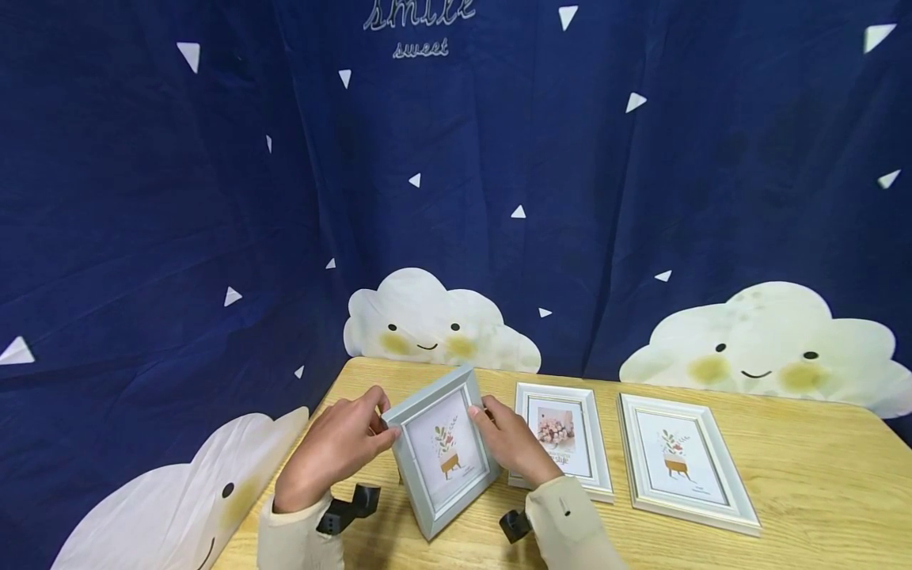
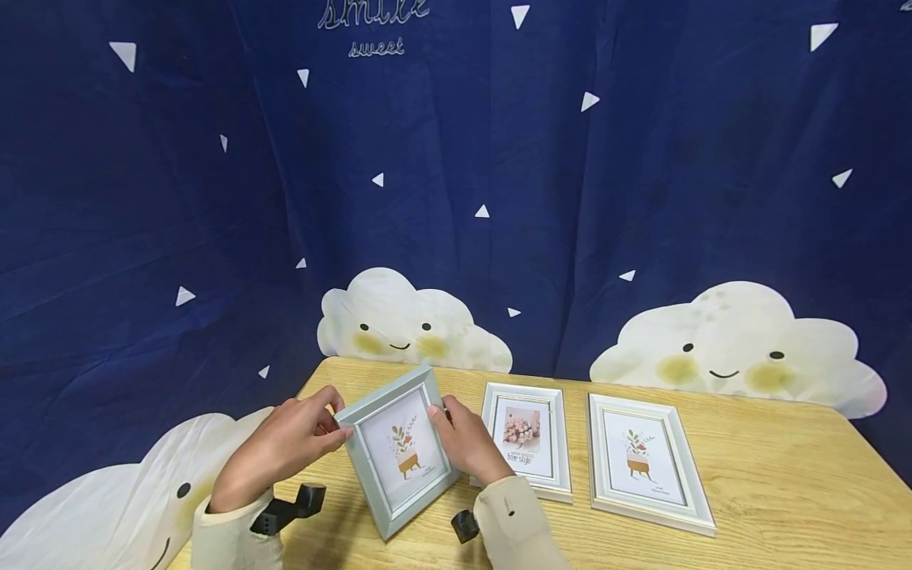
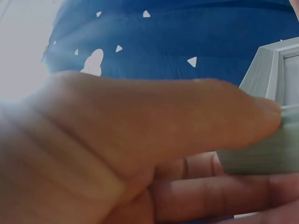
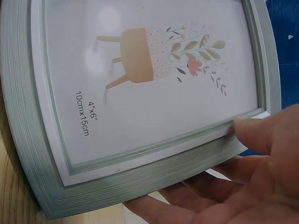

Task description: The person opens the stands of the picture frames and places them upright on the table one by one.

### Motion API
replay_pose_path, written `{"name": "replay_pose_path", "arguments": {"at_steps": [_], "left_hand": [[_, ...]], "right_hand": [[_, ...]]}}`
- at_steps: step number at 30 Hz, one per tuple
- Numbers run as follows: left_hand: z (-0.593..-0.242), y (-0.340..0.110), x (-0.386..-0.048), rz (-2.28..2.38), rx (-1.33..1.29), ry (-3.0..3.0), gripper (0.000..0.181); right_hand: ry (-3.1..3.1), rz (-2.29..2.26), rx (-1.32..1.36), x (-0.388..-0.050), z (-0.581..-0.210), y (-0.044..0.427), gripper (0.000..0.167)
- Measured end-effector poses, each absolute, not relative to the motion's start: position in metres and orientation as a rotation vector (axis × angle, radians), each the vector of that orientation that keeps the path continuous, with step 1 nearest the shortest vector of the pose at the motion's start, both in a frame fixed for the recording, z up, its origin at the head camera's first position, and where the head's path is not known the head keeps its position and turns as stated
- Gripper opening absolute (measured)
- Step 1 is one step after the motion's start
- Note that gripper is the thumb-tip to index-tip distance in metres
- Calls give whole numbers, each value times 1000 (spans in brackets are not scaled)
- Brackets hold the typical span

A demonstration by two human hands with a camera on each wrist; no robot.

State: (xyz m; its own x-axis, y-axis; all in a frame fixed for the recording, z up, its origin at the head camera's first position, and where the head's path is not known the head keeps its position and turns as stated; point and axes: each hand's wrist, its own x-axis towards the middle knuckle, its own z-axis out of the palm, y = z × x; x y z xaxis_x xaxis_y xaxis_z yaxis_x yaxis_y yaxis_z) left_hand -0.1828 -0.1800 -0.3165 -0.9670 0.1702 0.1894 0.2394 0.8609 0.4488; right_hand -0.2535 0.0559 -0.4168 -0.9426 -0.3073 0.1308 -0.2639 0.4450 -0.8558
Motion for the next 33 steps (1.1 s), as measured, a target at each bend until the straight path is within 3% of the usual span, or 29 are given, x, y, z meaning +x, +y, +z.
{"name": "replay_pose_path", "arguments": {"at_steps": [19,33], "left_hand": [[-314,-183,-183,-700,-290,-2903,18],[-297,-178,-153,-655,-316,-2709,16]], "right_hand": [[2634,-1532,-516,-254,-415,57,41],[2711,-1804,-548,-241,-389,55,38]]}}
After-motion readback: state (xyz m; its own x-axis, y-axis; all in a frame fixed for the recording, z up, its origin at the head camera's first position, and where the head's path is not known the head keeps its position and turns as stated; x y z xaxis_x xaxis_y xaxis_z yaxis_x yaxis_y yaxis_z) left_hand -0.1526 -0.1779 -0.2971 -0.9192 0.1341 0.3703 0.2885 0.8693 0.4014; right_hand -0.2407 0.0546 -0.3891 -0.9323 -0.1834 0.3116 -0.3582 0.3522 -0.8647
